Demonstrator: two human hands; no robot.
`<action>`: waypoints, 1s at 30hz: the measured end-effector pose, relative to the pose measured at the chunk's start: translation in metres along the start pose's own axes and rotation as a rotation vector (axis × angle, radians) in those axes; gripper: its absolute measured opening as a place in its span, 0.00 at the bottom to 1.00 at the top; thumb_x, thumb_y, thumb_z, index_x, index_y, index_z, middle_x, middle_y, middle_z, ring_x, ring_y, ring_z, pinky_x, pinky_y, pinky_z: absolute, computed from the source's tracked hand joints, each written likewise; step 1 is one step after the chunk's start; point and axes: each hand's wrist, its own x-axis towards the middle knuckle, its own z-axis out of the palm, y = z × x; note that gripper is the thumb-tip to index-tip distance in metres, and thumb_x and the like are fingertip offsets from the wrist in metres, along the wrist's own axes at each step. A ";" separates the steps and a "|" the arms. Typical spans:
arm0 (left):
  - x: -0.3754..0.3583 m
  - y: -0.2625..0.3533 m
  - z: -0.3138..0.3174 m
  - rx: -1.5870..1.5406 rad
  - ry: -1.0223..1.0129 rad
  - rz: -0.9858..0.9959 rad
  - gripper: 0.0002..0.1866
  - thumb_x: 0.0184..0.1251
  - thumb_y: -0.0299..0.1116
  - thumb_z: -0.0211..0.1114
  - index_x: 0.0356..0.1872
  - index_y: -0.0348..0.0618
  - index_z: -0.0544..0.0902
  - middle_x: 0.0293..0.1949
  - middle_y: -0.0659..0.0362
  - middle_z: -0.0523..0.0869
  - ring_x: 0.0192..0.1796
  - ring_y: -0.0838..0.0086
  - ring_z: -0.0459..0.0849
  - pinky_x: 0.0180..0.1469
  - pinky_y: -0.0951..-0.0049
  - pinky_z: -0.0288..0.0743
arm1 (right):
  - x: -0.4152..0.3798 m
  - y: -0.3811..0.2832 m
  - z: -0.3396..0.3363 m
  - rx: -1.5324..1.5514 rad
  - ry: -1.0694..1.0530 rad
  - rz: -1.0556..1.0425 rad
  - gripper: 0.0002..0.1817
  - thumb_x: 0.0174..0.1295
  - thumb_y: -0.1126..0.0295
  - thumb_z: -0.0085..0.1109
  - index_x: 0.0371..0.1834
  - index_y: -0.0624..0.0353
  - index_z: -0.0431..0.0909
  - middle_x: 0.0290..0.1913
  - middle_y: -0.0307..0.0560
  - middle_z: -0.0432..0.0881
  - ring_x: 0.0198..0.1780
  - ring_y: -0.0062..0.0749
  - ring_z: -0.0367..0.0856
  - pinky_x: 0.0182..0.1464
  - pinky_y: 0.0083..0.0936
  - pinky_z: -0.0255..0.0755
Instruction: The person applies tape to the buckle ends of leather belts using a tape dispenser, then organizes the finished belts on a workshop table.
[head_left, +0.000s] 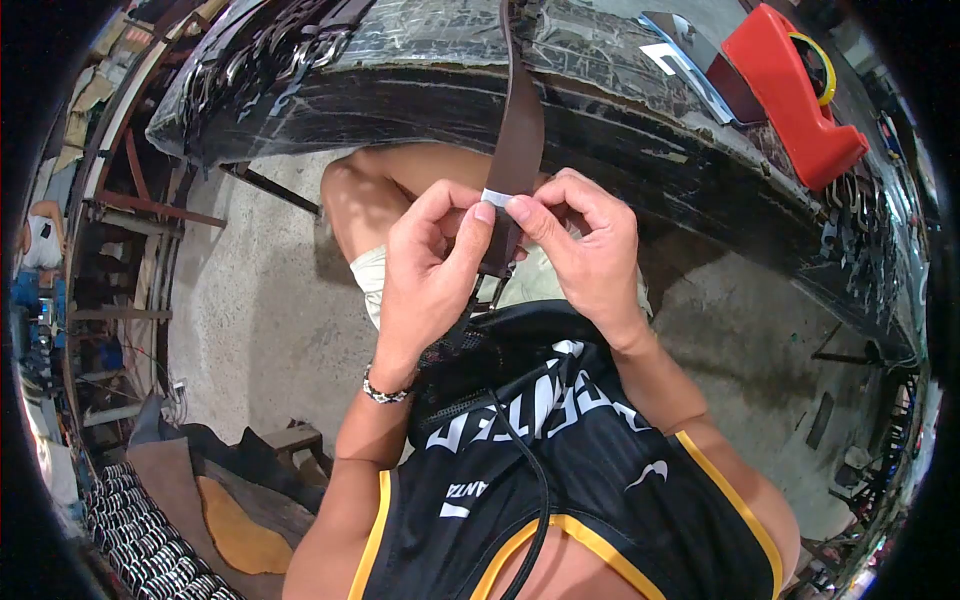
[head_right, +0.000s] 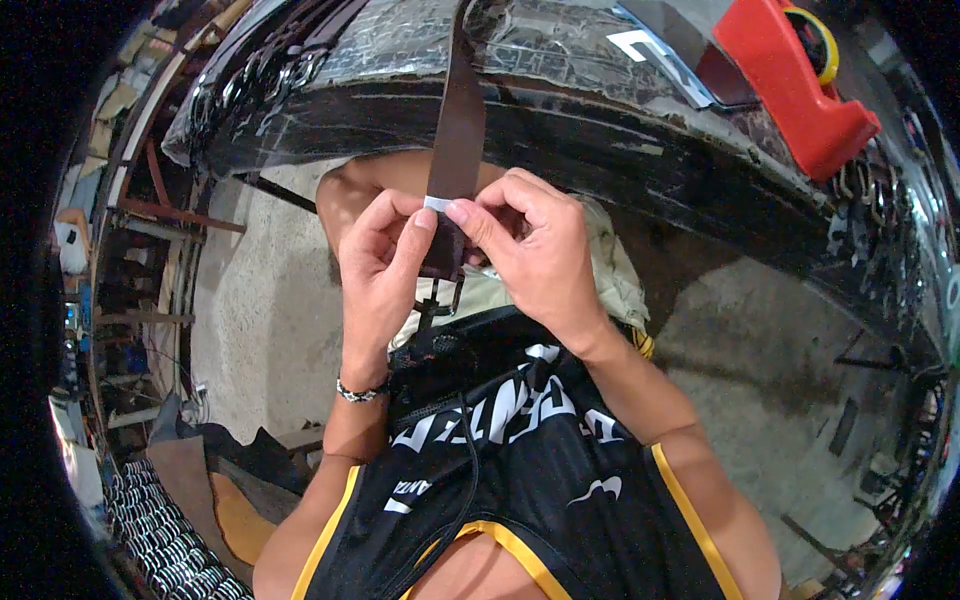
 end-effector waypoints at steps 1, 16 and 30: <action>0.001 0.000 -0.001 0.041 0.003 0.011 0.06 0.77 0.28 0.59 0.43 0.34 0.80 0.35 0.63 0.85 0.36 0.85 0.82 0.38 0.82 0.78 | 0.000 0.001 0.000 0.019 0.002 0.000 0.10 0.65 0.74 0.68 0.29 0.69 0.80 0.28 0.39 0.77 0.26 0.16 0.79 0.26 0.16 0.71; 0.004 0.008 -0.011 0.002 -0.076 -0.016 0.09 0.79 0.29 0.57 0.42 0.31 0.78 0.35 0.56 0.88 0.34 0.80 0.86 0.39 0.80 0.81 | 0.003 0.003 -0.013 0.056 -0.110 0.027 0.07 0.65 0.74 0.67 0.33 0.67 0.81 0.31 0.39 0.81 0.29 0.17 0.82 0.29 0.15 0.71; 0.007 0.004 -0.016 0.051 -0.067 -0.028 0.08 0.76 0.29 0.62 0.39 0.33 0.80 0.31 0.63 0.87 0.32 0.90 0.80 0.30 0.86 0.70 | 0.001 -0.001 -0.010 -0.045 -0.064 -0.022 0.08 0.66 0.73 0.67 0.33 0.68 0.83 0.29 0.41 0.80 0.29 0.18 0.81 0.30 0.17 0.72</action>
